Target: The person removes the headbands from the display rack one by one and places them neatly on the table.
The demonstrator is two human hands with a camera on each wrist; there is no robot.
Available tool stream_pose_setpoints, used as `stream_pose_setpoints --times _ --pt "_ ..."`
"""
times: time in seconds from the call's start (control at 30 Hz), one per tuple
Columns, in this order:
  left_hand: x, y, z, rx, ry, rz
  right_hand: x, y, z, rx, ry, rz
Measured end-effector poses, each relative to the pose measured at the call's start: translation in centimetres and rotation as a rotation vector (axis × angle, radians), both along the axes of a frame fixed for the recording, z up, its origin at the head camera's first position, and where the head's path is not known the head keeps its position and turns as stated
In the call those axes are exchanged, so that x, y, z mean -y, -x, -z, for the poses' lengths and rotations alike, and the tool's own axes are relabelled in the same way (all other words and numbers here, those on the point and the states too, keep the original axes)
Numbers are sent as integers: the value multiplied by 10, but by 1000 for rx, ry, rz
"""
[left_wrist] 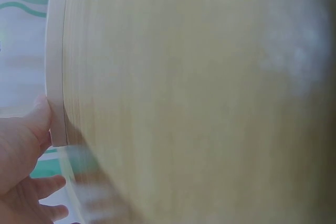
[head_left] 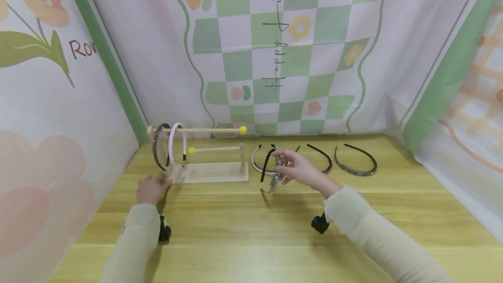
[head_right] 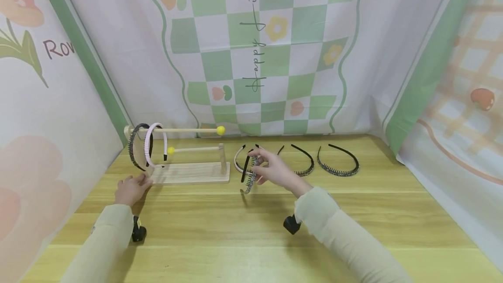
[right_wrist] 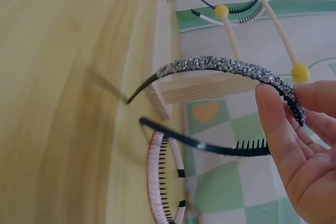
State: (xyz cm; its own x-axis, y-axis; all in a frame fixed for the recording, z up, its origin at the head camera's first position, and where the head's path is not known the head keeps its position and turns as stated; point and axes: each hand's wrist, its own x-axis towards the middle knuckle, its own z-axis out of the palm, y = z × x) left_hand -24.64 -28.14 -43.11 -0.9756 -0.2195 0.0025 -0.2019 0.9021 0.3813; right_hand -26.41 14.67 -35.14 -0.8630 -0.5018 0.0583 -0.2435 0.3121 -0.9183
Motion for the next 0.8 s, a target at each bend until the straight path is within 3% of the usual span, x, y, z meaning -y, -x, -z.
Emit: stream_pose_setpoints --times 0.23,0.8 --pt "-2 -2 -3 8 0 1 -9 -4 7 -14 -28 -10" --pt "2 2 1 15 -28 -5 -28 -11 16 -21 -193 -37"
